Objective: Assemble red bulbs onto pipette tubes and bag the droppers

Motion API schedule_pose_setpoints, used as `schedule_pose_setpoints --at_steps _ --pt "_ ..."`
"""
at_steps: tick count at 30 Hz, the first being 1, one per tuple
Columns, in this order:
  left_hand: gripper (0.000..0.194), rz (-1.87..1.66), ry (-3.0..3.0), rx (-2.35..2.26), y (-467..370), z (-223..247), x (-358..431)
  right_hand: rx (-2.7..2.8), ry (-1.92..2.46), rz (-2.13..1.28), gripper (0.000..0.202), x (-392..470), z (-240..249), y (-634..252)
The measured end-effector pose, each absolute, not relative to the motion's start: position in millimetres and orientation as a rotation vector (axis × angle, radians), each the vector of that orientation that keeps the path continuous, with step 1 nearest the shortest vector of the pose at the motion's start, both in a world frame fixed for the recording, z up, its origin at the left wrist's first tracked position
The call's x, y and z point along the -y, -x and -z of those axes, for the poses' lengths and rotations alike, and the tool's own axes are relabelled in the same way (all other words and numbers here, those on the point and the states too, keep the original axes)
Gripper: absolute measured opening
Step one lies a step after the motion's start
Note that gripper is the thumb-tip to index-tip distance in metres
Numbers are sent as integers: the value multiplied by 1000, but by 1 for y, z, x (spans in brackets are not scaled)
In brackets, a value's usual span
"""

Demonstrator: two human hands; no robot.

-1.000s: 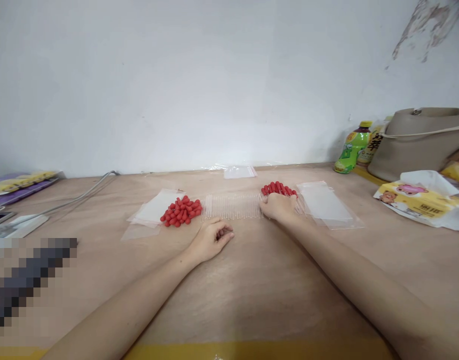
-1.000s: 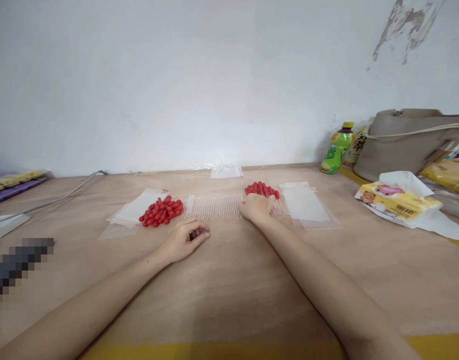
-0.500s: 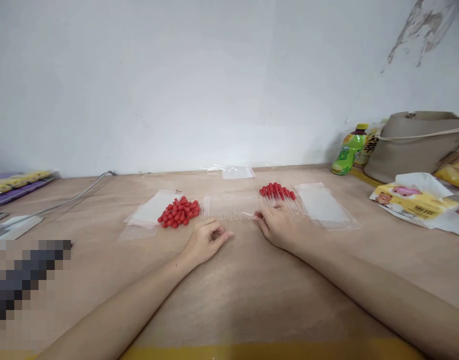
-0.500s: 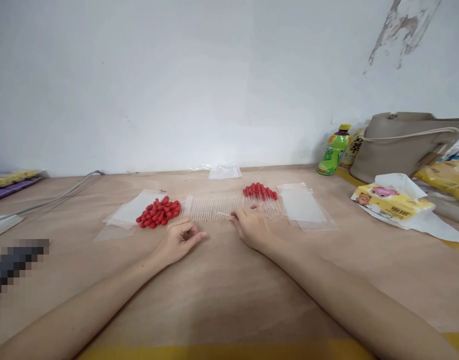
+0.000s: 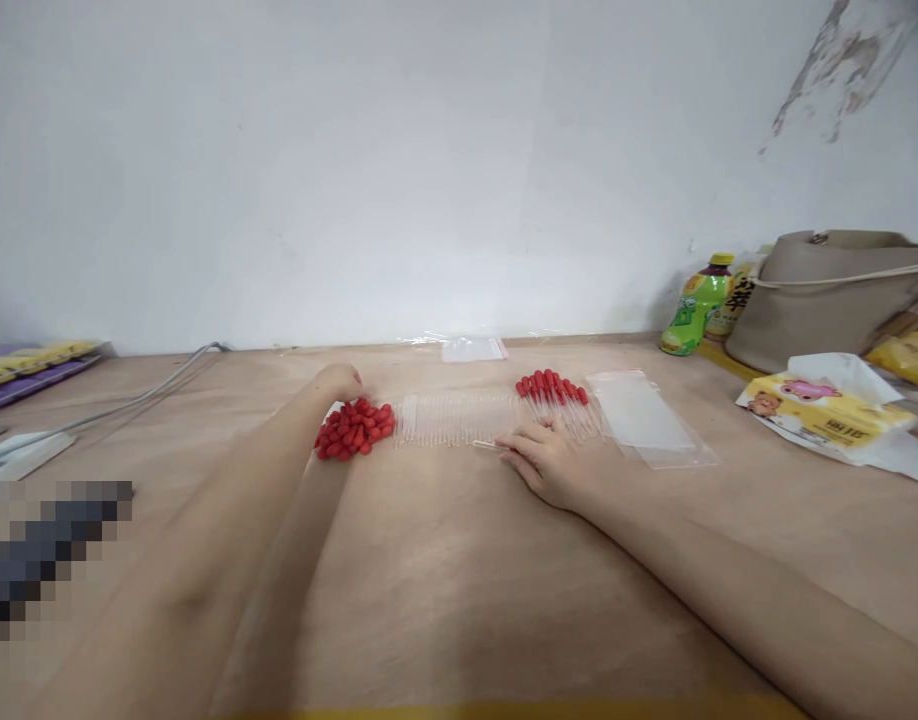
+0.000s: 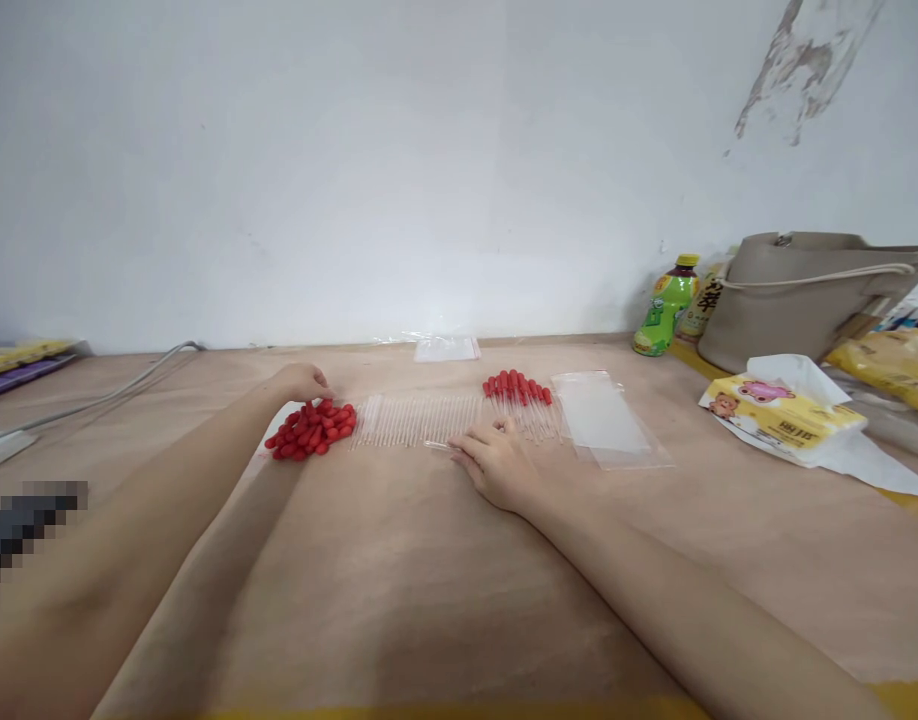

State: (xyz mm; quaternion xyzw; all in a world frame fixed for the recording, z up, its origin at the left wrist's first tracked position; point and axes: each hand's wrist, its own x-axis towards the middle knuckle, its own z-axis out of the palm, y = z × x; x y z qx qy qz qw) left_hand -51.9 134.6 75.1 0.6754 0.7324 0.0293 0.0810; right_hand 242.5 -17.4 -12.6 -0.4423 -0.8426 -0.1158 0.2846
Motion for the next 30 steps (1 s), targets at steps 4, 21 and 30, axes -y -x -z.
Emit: schedule_pose_setpoints --at_steps 4,21,30 --pt "24 -15 -1996 -2205 51 -66 -145 2279 1194 326 24 21 7 -242" --pt "18 -1162 -1764 -1078 -13 -15 -12 2288 1113 260 22 18 10 -240" --pt "24 -1074 -1666 -1020 -22 14 2 2267 1103 308 23 24 4 -236"
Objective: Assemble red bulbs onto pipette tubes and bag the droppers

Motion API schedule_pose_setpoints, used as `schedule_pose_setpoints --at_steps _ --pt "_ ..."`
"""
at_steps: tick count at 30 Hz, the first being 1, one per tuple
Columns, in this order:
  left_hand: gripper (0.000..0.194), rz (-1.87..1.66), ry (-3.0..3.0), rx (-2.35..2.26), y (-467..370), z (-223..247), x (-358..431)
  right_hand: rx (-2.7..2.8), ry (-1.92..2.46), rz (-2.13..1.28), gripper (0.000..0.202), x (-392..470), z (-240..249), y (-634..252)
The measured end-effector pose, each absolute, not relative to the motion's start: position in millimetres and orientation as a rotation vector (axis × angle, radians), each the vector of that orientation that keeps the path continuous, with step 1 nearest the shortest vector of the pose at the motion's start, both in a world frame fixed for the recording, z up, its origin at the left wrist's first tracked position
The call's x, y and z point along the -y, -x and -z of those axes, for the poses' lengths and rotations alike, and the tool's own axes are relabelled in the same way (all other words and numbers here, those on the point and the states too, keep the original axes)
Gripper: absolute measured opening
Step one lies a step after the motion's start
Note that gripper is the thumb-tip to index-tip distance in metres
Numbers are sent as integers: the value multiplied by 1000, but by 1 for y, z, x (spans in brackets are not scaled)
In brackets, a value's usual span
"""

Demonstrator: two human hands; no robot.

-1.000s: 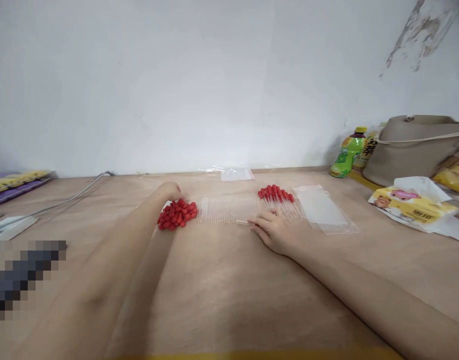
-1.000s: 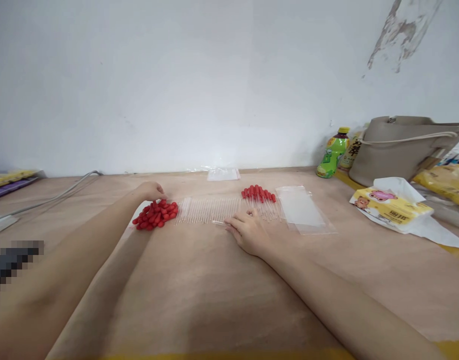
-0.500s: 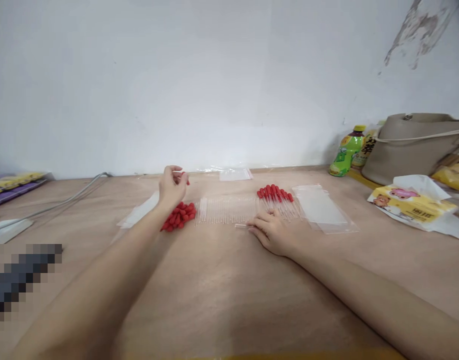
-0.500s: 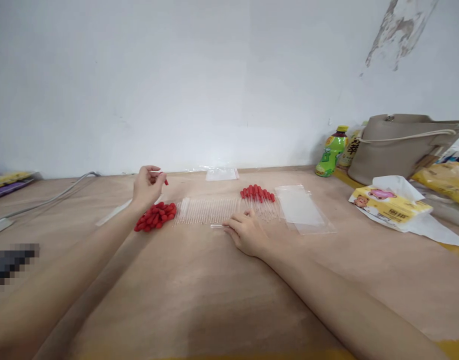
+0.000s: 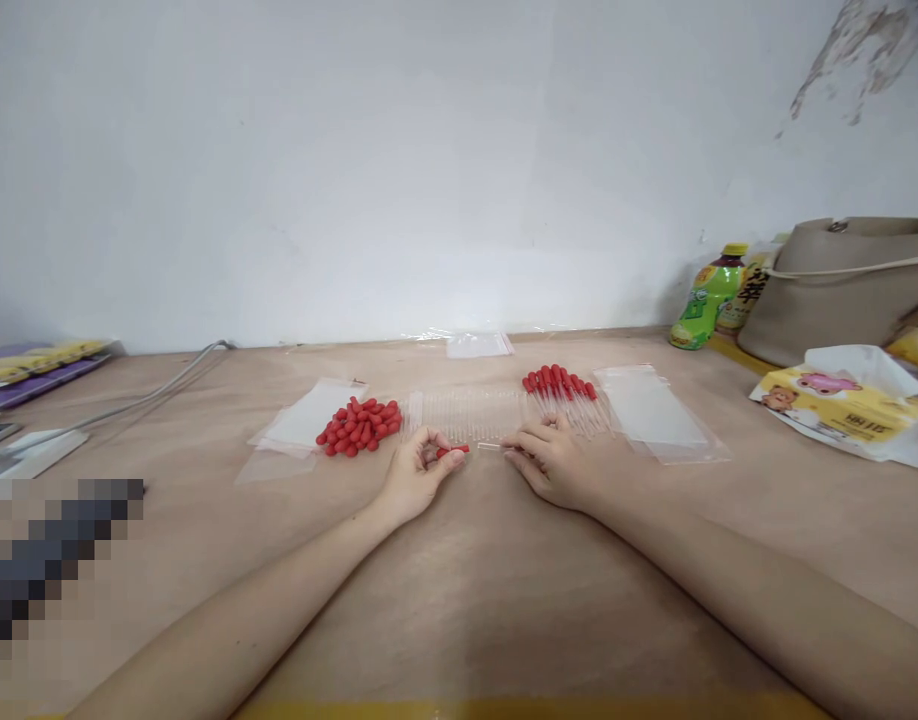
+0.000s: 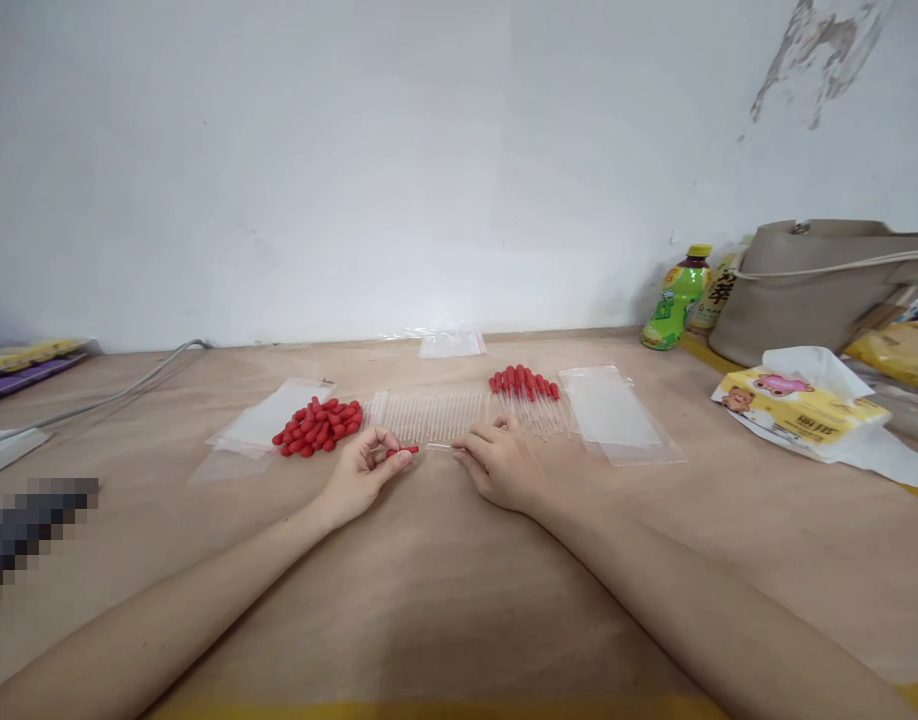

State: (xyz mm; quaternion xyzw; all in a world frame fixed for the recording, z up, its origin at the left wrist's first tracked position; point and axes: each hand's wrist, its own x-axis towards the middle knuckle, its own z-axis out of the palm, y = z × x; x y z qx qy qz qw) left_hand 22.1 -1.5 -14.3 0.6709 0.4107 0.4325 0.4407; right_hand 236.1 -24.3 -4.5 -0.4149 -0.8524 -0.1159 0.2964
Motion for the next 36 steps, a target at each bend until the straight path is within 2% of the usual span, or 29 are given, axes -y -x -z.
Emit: schedule_pose_setpoints --at_steps 21,28,33,36 --pt "20 -955 -1918 -968 -20 14 6 2311 975 -30 19 22 9 -232" --pt "19 -846 -2040 -985 -19 11 12 2411 973 6 19 21 6 -237" --pt "20 -864 -2039 -996 -21 12 11 2381 1004 161 22 24 5 -231" --pt "19 -891 -2075 -998 -20 11 8 2345 960 132 24 23 6 -230"
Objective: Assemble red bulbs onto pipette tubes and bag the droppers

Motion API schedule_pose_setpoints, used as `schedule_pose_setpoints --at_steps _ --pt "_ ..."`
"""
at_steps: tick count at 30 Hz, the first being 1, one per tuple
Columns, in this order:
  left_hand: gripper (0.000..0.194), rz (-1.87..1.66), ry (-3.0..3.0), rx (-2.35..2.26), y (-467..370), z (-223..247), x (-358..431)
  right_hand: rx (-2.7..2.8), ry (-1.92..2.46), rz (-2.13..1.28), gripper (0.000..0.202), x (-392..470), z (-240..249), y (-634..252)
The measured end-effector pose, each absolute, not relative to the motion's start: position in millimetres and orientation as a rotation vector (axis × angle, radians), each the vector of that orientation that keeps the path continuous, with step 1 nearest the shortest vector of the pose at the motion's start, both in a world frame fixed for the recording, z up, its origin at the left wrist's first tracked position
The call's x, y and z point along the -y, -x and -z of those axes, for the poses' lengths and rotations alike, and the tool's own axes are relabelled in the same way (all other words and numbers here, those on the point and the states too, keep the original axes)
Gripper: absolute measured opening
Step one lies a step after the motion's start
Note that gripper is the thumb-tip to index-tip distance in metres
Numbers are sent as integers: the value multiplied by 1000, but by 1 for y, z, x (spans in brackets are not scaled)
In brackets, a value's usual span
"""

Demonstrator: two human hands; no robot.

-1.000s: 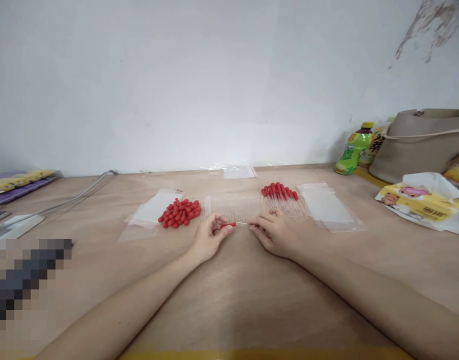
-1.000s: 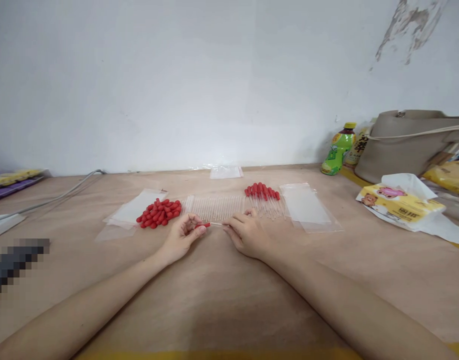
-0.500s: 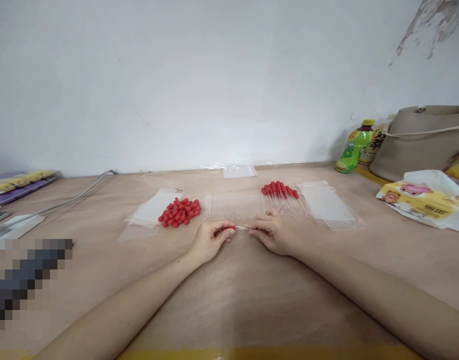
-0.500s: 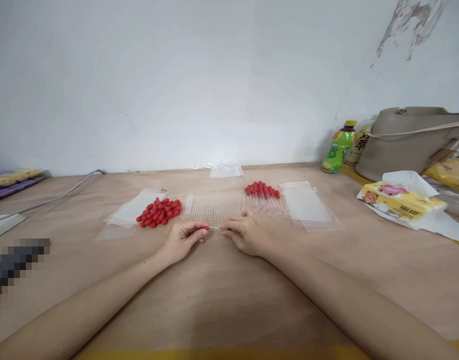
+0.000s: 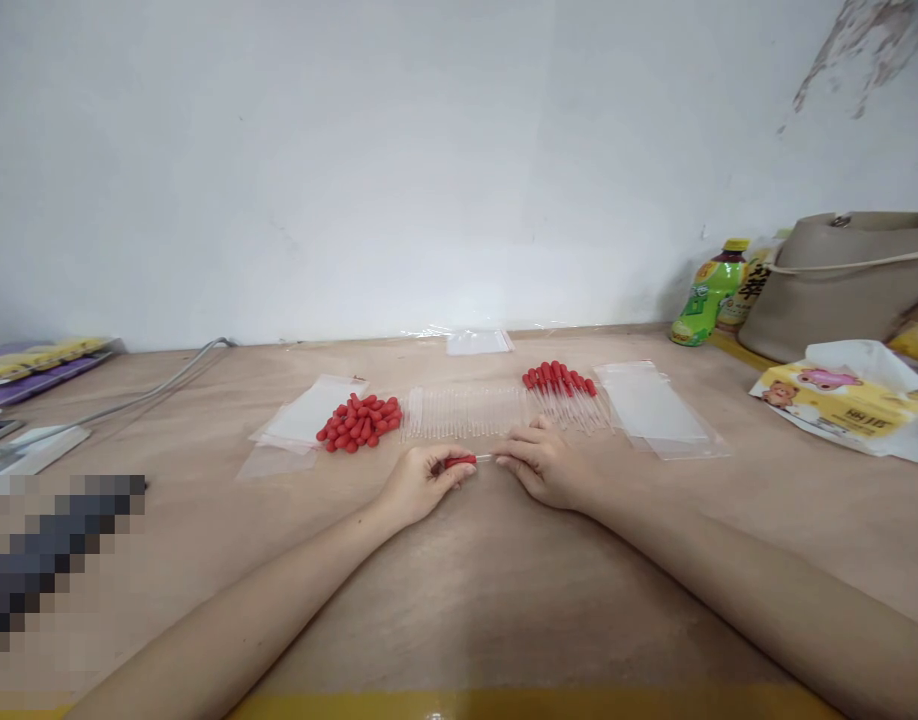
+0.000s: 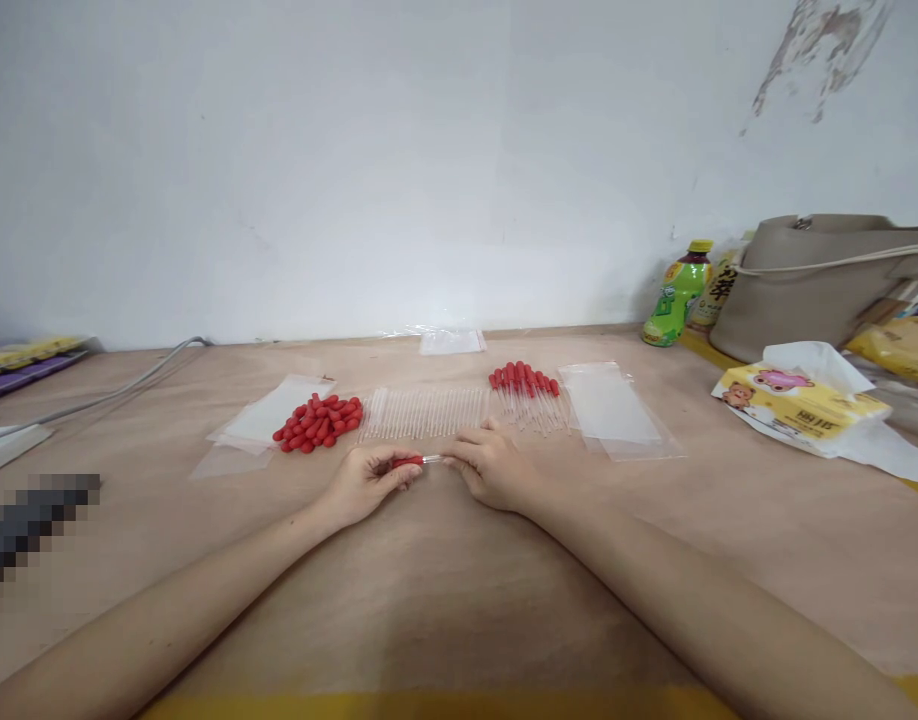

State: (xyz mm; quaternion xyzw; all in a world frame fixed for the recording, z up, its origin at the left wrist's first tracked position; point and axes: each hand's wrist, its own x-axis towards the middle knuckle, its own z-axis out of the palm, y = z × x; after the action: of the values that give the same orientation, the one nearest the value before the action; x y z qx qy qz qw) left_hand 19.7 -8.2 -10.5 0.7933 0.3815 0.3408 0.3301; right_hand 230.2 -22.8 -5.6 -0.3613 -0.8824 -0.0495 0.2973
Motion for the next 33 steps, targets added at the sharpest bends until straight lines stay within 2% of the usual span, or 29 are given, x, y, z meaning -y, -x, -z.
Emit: schedule_pose_setpoints --at_steps 7,18,24,33 --pt "21 -925 -2092 -1034 -15 7 1 2354 1069 2 19 27 -9 -237" --pt "18 -939 -2155 -1049 -16 9 6 2314 947 116 23 26 0 -231" --pt "18 -911 -2149 -1001 -16 11 7 2387 1049 180 28 32 -6 -228" --pt "17 -916 -2225 -960 -16 12 7 2343 1269 49 32 33 -2 -219"
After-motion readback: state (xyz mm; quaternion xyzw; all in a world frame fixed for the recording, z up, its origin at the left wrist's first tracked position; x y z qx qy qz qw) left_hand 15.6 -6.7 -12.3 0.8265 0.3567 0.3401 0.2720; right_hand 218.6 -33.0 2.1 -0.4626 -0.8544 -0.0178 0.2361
